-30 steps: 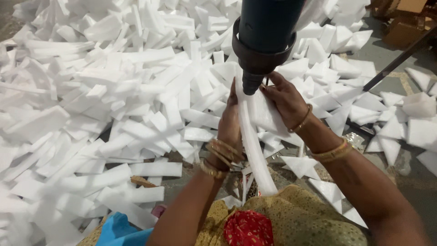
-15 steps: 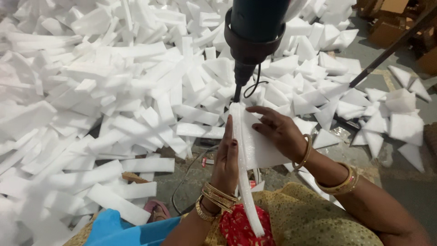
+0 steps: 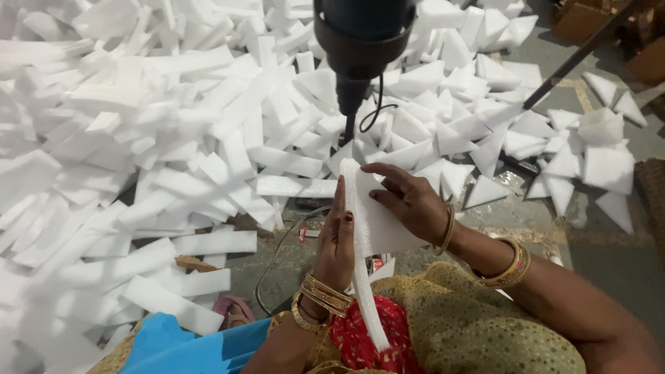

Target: The person sits on the floor and uses a vertical wire-cutting machine to slice white foam blocks into smaller pieces. They repeatedly pick up foam blocks, position them under the wire, and push them through to cut them, then place the cut pieces aside.

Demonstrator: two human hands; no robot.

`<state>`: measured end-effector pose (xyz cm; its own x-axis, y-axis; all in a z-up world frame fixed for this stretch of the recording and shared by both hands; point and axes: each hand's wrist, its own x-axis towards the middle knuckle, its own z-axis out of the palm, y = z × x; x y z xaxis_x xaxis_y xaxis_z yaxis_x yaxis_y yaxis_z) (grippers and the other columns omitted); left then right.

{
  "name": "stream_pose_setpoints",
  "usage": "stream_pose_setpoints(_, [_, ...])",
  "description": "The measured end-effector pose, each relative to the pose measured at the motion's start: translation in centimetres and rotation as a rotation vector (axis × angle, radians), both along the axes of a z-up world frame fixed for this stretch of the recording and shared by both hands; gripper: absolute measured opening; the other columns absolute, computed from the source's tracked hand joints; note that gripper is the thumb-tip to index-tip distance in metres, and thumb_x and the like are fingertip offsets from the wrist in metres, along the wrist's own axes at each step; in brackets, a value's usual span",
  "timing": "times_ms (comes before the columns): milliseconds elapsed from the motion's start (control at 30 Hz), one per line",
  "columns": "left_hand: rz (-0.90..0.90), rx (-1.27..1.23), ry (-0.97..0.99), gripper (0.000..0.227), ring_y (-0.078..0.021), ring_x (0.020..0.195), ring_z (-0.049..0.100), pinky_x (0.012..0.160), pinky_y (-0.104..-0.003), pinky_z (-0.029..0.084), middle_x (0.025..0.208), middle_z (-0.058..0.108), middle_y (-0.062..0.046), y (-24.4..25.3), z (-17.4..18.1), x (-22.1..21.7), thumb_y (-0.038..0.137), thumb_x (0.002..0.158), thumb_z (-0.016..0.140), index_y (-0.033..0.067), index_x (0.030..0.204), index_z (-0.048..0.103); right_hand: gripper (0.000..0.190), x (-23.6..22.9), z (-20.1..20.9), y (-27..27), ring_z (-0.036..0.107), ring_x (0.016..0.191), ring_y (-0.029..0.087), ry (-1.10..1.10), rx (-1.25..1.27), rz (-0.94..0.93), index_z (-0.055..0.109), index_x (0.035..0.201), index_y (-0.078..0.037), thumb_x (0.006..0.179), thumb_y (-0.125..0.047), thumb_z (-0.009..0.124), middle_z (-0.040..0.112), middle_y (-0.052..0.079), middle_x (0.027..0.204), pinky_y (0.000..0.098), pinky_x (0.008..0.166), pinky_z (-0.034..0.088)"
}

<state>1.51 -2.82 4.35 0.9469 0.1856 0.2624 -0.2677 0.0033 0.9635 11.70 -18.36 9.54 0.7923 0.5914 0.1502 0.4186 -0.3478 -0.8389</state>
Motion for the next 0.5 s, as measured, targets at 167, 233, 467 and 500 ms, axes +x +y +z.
stream_pose_setpoints(167, [-0.042, 0.088, -0.021, 0.058, -0.0304, 0.154, 0.035, 0.121, -0.041, 0.036, 0.169, 0.032, -0.016, 0.3, -3.7, 1.5, 0.036, 0.112, 0.03, 0.0162, 0.166, 0.021, 0.057, 1.2, -1.1, -1.0, 0.074, 0.067, 0.015, -0.06, -0.057, 0.005, 0.047, 0.148, -0.012, 0.094, -0.009, 0.067, 0.077, 0.006, 0.082, 0.0286, 0.06, 0.061])
stream_pose_setpoints(233, [0.027, -0.024, 0.15, 0.06, -0.0273, 0.147, 0.04, 0.112, -0.042, 0.04, 0.164, 0.037, -0.014, 1.3, -6.4, 2.2, 0.042, 0.107, 0.034, 0.0158, 0.161, 0.03, 0.062, 1.7, -2.1, -2.0, 0.075, 0.083, 0.02, -0.191, 0.051, 0.044, 0.044, 0.149, -0.01, 0.093, -0.009, 0.07, 0.074, 0.01, 0.098, 0.0309, 0.072, 0.062])
stream_pose_setpoints(467, [-0.052, -0.574, 0.418, 0.062, -0.0231, 0.12, 0.059, 0.092, -0.043, 0.054, 0.138, 0.056, -0.013, 2.2, -12.0, 5.9, 0.051, 0.102, 0.044, 0.0099, 0.147, 0.045, 0.024, 2.5, -5.7, -4.7, 0.063, 0.134, 0.027, -0.738, 0.05, 0.421, 0.065, 0.115, -0.02, 0.097, -0.007, 0.073, 0.073, 0.001, 0.123, 0.0547, 0.126, 0.039])
stream_pose_setpoints(500, [-0.111, -0.685, 0.391, 0.061, -0.0239, 0.115, 0.061, 0.092, -0.043, 0.056, 0.133, 0.059, -0.014, 2.3, -11.6, 6.0, 0.051, 0.103, 0.044, 0.008, 0.147, 0.045, 0.02, 2.2, -5.9, -5.0, 0.06, 0.138, 0.029, -0.776, -0.001, 0.499, 0.066, 0.11, -0.019, 0.095, -0.006, 0.073, 0.071, 0.002, 0.124, 0.0586, 0.128, 0.033])
